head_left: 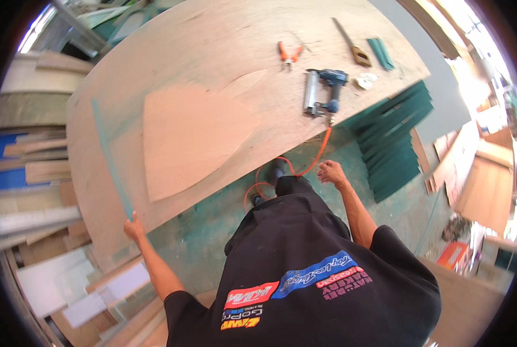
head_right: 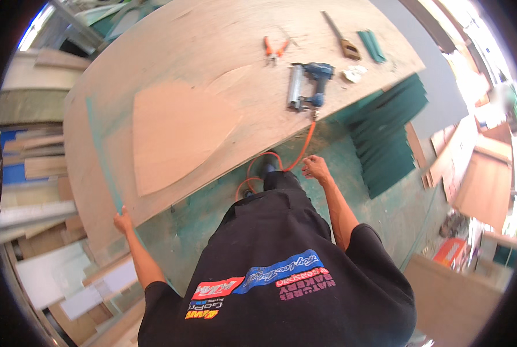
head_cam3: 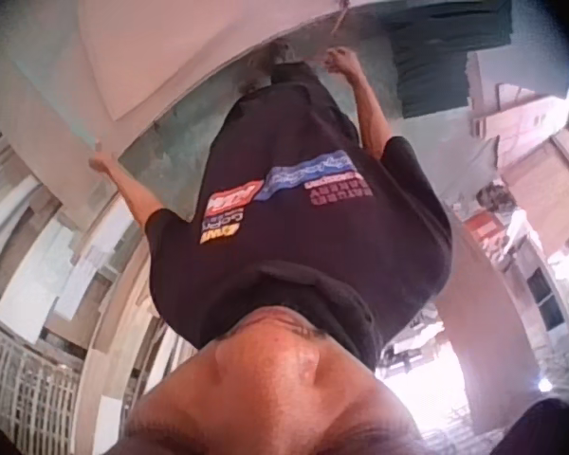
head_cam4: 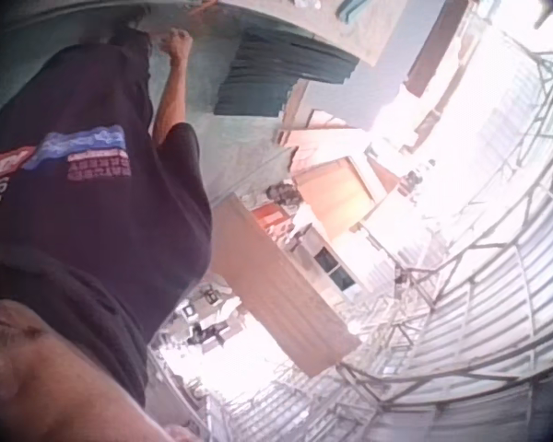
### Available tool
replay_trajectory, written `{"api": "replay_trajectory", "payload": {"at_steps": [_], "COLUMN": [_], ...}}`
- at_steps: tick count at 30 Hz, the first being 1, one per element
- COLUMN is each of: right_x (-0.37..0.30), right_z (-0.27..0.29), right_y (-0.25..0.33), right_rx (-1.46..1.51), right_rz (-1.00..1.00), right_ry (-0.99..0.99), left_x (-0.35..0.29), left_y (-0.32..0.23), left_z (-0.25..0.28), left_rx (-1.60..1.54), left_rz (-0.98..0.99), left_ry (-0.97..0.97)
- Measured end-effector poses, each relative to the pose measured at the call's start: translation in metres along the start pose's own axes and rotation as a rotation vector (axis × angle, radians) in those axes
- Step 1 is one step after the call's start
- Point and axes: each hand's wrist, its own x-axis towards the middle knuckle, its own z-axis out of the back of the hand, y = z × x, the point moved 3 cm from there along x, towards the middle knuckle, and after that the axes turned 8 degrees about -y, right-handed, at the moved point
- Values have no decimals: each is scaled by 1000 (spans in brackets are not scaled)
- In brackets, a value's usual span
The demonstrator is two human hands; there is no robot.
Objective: The person cleans a curved wooden panel by hand and with a cloth after applying green edging strips, then removes wood dust from the floor.
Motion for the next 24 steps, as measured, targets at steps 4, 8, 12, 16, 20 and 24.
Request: {"api": "replay_trajectory", "payload": {"at_steps": [4,8,12,16,20,24], "right_x": [7,25,76,131,201,260], "right_z": [29,66,116,161,217,213], "right_y": [-15,4,59,120,158,222], "right_rx": [-4,-31,-5,105,-148,-352], "right_rz": [-74,-6,148,244,362,300], "right_ry": [-61,-181,-363,-601,-943,-992], "left_x": [33,67,97,42,-22,-72], "left_y": [-18,-37,-28,-73,-98,-137], "left_z": [-22,-22,-29,-48,-96,-75], "left_rx": [121,71,280,345,-94,-273], "left_rz": [21,115,276,211,-249,-27], "left_ry": [47,179,252,131,-31,42]}}
